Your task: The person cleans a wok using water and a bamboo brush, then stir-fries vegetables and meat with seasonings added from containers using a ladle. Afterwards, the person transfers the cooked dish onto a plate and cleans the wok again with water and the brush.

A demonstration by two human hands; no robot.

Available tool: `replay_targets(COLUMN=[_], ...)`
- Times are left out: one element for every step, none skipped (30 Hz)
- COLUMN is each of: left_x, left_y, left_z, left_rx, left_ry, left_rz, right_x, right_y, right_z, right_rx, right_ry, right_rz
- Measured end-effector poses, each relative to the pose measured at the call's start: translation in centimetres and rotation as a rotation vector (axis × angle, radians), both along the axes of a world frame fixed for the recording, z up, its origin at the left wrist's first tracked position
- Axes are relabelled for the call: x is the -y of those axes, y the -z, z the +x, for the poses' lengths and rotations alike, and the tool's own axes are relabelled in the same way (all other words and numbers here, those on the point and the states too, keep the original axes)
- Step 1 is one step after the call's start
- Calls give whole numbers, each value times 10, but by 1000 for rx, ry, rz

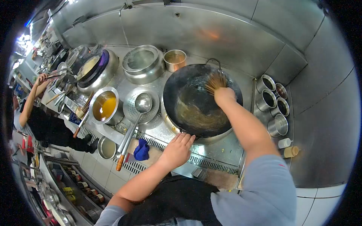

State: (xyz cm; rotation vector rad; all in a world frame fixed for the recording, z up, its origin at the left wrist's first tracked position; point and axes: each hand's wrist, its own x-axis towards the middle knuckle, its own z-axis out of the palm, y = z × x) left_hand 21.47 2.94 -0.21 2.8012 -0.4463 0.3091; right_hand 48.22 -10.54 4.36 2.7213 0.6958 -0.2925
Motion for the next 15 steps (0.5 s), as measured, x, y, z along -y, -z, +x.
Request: replay_targets(left_x=[-1,0,2,1,0,0,-1,-1,-2,-1,-1,1,3,5,5], left_y=[2,3,1,-2,-5,-6,-4,0,3,4,4,5,5,5,5], left_z=[1,1,-1,-1,0,0,0,1,1,2,2,0,-1,0,3], left_rx=[-8,-19,-22,-31,-37,-41,-35,-11,9,4,18,32,27,24,24], left_ry=[0,2,9,9,12,11,25,29,24,18,7,4,12,8,2], left_rz=[21,41,38,13,-10,8,4,-6,-18,-25,-24,-20,-17,-1,18], right_x=[-20,-37,-51,-61,-63,-54,-43,-23,0,14,32,59,85,95,83], right_y=[-8,7,23,22,17,14,10,1,-10,-23,-28,-1,29,32,9], right_z=[-2,-5,-11,-29,-50,-70,-91,-115,-133,-141,-145,-116,-68,-21,15], right_rx=[-17,-20,-26,-58,-85,-94,-101,-124,-153,-159,-172,-54,75,257,272], right_ry=[8,21,41,17,-6,-107,-210,-292,-381,-333,-282,-246,-204,-175,25], right_rz=[117,184,249,271,295,275,251,218,183,2,-173,-148,-122,-102,-14])
